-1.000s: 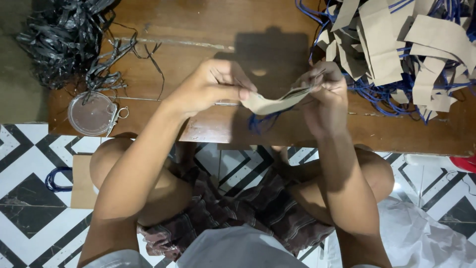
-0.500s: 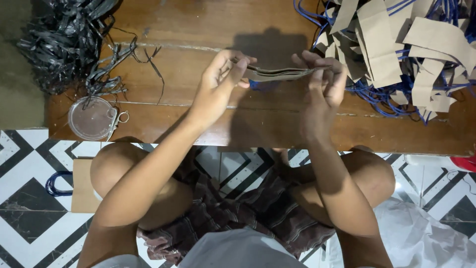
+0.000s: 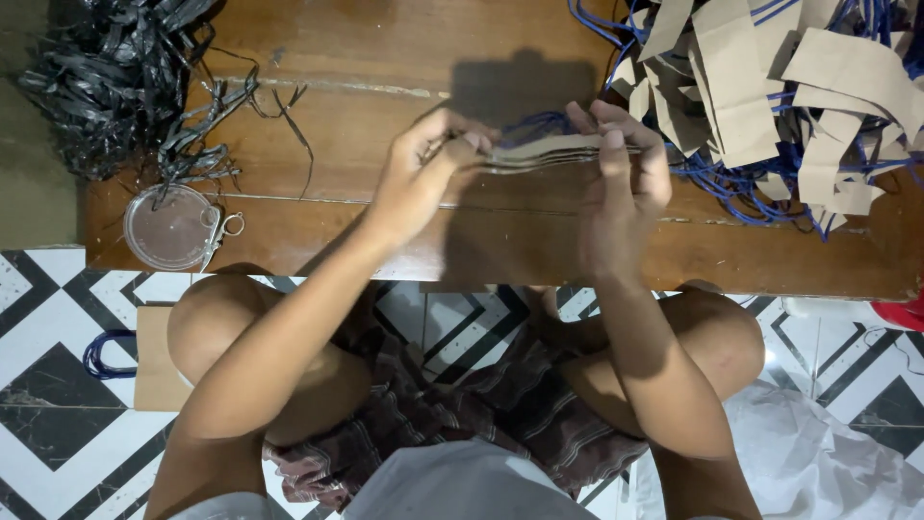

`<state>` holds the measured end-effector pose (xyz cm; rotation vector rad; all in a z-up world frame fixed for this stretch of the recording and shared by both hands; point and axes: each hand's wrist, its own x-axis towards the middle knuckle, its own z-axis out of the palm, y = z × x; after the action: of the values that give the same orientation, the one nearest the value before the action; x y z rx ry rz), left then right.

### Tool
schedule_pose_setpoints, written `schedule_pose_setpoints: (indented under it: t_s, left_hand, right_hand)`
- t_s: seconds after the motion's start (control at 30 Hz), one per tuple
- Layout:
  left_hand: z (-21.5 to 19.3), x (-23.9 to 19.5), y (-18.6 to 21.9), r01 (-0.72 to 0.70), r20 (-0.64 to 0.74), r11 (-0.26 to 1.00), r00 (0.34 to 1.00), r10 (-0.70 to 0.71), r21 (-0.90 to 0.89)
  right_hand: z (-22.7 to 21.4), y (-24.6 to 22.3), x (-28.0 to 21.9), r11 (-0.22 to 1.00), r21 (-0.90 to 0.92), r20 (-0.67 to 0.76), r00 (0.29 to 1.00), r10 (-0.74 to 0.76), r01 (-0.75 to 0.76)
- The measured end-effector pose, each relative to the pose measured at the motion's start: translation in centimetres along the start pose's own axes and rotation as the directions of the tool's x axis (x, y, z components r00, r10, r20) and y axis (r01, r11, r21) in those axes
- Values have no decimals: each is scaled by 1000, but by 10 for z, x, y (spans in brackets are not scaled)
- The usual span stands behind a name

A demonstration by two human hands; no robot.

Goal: The person sits at a low wooden table and repeatedly picks up small rectangular cardboard pieces, then wraps a blue plastic tie around each piece to secure it. The person stacks the tied pieces into a growing bundle in their left hand while continuing to process more pieces from a pile on the table.

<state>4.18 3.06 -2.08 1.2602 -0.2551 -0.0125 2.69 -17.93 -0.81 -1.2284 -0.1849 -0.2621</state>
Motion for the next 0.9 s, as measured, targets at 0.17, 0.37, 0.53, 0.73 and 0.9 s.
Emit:
schedule_pose_setpoints:
  t_s: [0.17, 0.37, 0.53, 0.73, 0.9]
  left_hand:
    - [-6, 0, 9, -64, 199, 832, 978, -56, 550]
    - [22, -11, 57, -260, 339, 400, 930, -139, 879]
    - [13, -17, 39, -273, 368, 457, 921, -130, 846]
    - [16, -14, 19, -31, 394, 839, 892, -223, 544]
    - [13, -7, 28, 248, 293, 948, 908, -300, 200]
  right_hand:
    - [6, -22, 8, 875, -444, 229, 969, -95, 191]
    - [7, -23, -2, 709, -613, 378, 918, -122, 347]
    - [18, -26, -9, 652, -634, 450, 884, -128, 417]
    - [12, -24, -3, 679, -597, 427, 886, -181, 426]
    - [-3, -31, 8, 628, -683, 420, 904, -81, 373]
